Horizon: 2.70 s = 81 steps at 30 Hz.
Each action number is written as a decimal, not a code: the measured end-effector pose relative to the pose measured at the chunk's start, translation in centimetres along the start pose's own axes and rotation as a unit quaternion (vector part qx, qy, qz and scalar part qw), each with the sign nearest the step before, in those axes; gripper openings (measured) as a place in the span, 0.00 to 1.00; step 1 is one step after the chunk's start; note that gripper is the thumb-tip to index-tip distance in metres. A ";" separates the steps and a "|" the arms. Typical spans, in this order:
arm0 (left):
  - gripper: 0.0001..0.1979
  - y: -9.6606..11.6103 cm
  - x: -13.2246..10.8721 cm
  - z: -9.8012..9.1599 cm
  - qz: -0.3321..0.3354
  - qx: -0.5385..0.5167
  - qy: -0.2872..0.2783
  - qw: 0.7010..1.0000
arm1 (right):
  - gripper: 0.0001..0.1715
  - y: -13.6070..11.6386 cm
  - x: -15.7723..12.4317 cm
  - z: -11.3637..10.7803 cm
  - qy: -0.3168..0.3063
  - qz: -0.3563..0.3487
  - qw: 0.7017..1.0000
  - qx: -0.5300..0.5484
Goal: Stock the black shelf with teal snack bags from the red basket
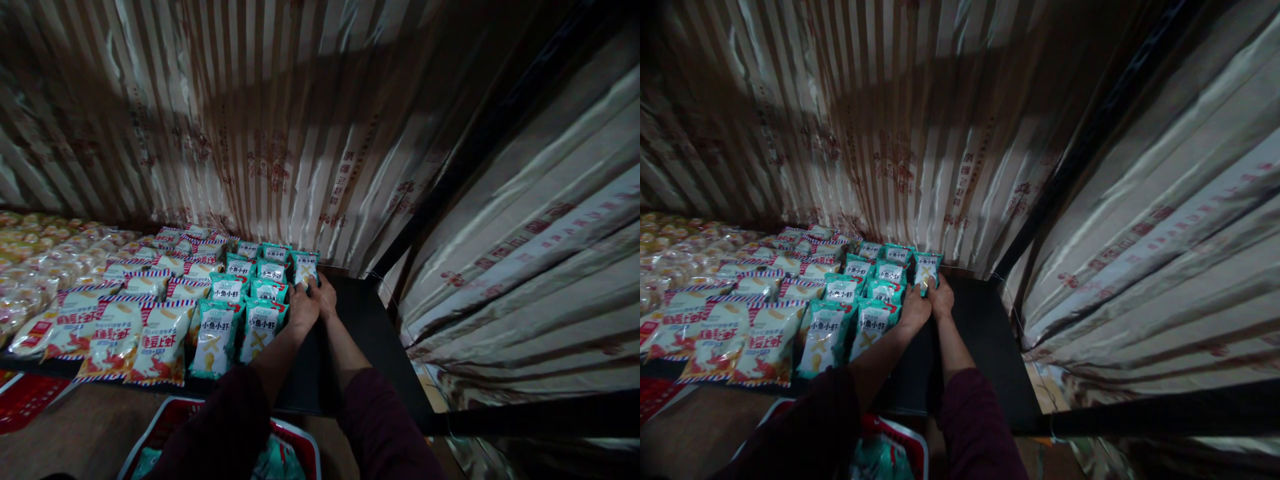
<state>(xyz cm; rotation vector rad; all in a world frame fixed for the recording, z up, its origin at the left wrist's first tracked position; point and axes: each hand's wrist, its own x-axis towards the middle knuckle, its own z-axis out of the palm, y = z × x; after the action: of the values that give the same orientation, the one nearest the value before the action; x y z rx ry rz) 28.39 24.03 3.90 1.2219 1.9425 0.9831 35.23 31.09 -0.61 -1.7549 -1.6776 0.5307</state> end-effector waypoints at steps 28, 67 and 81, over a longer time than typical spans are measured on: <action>0.17 0.0 -5.9 -1.1 0.034 0.009 -0.025 0.999 | 0.21 1.2 -5.6 -2.1 0.046 -0.030 0.997 0.047; 0.20 -21.9 -27.1 -13.3 0.066 0.226 -0.051 0.971 | 0.16 -1.9 -38.5 3.7 -0.262 0.003 0.964 0.055; 0.24 -28.9 -27.0 -15.6 -0.172 0.157 0.046 0.971 | 0.13 -6.3 -40.4 6.6 -0.344 0.002 0.939 -0.021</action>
<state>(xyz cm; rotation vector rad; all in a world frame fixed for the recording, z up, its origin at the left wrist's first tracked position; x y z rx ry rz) 12.65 -13.28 -9.16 0.9642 2.3500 0.5769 22.09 -7.69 -6.66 -1.7056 -2.1485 1.2259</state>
